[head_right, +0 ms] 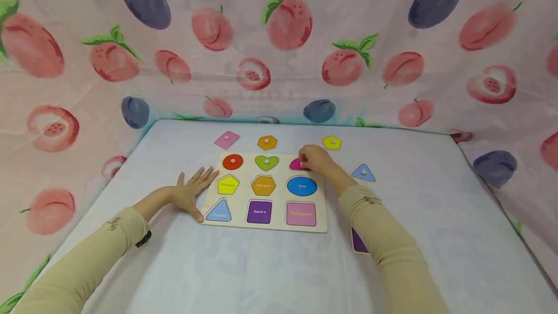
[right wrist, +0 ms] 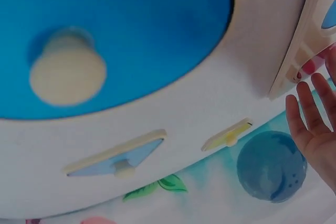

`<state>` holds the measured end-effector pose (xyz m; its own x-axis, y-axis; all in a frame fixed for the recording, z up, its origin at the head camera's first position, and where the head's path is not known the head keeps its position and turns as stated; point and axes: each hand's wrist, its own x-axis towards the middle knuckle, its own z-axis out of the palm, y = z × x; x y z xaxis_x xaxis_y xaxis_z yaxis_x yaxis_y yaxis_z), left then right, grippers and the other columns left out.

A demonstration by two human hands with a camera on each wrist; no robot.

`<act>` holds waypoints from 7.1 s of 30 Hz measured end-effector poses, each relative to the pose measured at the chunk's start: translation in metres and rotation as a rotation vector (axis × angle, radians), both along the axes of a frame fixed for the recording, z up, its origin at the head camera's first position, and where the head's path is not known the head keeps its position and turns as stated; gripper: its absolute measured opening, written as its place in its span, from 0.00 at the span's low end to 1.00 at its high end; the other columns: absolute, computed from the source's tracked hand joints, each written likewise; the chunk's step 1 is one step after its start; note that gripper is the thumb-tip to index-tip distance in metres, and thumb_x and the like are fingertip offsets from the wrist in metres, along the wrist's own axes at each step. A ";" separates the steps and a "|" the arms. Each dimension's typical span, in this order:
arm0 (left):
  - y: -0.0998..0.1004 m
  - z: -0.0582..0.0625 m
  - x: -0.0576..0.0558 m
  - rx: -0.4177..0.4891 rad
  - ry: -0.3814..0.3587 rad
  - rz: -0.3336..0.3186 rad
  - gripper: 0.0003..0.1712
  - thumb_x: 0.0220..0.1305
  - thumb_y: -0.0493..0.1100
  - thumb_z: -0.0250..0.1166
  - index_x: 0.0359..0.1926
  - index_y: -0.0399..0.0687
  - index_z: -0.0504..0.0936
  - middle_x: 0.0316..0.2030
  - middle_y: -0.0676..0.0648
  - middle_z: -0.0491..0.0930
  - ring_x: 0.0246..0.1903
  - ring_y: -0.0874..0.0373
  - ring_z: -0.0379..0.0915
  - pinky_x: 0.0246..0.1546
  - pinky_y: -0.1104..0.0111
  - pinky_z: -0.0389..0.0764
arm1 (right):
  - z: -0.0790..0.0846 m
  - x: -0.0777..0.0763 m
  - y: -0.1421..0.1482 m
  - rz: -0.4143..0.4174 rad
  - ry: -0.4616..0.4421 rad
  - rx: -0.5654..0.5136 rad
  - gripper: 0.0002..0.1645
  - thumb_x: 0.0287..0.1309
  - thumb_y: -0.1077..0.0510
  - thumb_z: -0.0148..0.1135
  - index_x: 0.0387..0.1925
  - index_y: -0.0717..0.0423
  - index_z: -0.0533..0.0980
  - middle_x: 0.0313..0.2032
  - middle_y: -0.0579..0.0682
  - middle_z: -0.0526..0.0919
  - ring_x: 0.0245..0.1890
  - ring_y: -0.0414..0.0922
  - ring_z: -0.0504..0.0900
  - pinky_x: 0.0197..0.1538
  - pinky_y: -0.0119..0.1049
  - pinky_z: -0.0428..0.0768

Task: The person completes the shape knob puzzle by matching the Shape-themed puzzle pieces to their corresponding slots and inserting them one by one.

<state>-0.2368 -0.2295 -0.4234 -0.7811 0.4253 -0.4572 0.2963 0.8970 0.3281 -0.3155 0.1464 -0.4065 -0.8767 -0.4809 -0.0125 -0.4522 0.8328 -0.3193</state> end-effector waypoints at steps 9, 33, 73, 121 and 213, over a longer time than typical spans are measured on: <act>0.003 0.002 -0.002 0.011 0.002 0.000 0.76 0.35 0.64 0.76 0.74 0.51 0.33 0.74 0.40 0.25 0.72 0.38 0.16 0.59 0.31 0.17 | 0.005 0.000 0.000 -0.053 -0.039 0.008 0.04 0.57 0.62 0.63 0.34 0.61 0.78 0.39 0.59 0.81 0.43 0.54 0.76 0.55 0.45 0.78; 0.002 -0.001 0.000 0.006 -0.001 0.000 0.77 0.34 0.63 0.76 0.74 0.51 0.33 0.74 0.40 0.25 0.72 0.39 0.16 0.59 0.32 0.17 | 0.007 -0.001 0.007 0.059 -0.057 0.006 0.04 0.56 0.62 0.64 0.32 0.60 0.78 0.37 0.58 0.81 0.39 0.52 0.76 0.50 0.45 0.80; -0.001 -0.002 -0.003 -0.014 -0.006 -0.007 0.77 0.35 0.66 0.74 0.74 0.53 0.30 0.74 0.41 0.23 0.72 0.39 0.15 0.59 0.31 0.17 | 0.030 0.027 0.045 0.041 0.027 -0.045 0.12 0.54 0.63 0.66 0.42 0.63 0.78 0.42 0.59 0.82 0.45 0.56 0.79 0.50 0.48 0.80; 0.000 -0.004 -0.001 0.012 0.000 -0.009 0.77 0.34 0.65 0.76 0.74 0.51 0.32 0.74 0.40 0.25 0.72 0.38 0.16 0.59 0.31 0.18 | 0.040 0.015 0.059 -0.066 0.030 -0.117 0.15 0.57 0.62 0.63 0.45 0.65 0.77 0.48 0.63 0.80 0.48 0.58 0.77 0.54 0.50 0.77; 0.005 -0.005 0.001 -0.011 -0.019 0.004 0.75 0.36 0.64 0.75 0.74 0.53 0.33 0.74 0.42 0.25 0.72 0.40 0.17 0.60 0.32 0.19 | 0.006 -0.025 0.057 -0.153 -0.022 -0.121 0.10 0.61 0.61 0.59 0.39 0.66 0.78 0.50 0.65 0.79 0.52 0.61 0.74 0.57 0.54 0.74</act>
